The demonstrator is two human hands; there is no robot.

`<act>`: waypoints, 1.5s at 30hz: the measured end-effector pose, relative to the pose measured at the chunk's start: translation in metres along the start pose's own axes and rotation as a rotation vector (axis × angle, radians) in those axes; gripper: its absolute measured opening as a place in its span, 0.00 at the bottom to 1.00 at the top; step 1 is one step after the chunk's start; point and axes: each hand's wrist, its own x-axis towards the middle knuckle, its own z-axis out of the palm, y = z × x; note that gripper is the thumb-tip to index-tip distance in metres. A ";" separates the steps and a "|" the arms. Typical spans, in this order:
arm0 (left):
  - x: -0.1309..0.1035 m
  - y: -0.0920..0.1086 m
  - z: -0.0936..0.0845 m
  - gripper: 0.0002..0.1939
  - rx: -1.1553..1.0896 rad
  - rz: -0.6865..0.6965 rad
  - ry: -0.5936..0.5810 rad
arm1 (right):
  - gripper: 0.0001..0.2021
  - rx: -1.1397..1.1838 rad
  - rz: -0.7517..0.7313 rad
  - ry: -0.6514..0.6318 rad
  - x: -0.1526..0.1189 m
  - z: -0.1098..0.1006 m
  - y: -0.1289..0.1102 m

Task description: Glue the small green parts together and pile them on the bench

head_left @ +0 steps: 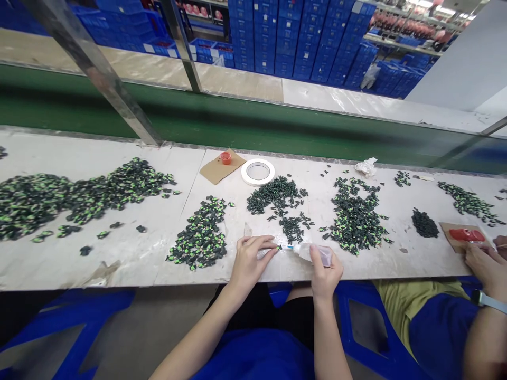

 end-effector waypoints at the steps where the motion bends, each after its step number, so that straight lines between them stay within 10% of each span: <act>1: 0.000 0.000 0.000 0.10 0.000 -0.002 -0.003 | 0.17 0.050 0.013 0.041 0.001 -0.002 0.002; 10: 0.028 0.002 -0.018 0.04 0.059 0.053 -0.015 | 0.24 0.201 0.001 0.143 0.019 -0.011 0.007; 17: 0.057 -0.006 -0.004 0.07 0.277 0.097 0.112 | 0.26 -0.143 -0.043 0.260 0.022 -0.004 0.006; 28: 0.051 -0.003 0.001 0.14 0.191 0.137 0.064 | 0.24 -0.118 -0.275 0.378 0.000 -0.002 -0.006; 36: 0.014 0.043 -0.010 0.10 -0.428 0.106 -0.161 | 0.19 0.421 0.266 -0.297 -0.028 0.014 -0.013; 45: 0.006 0.036 -0.015 0.06 -0.359 0.193 -0.103 | 0.17 0.538 0.458 -0.450 -0.024 0.011 -0.022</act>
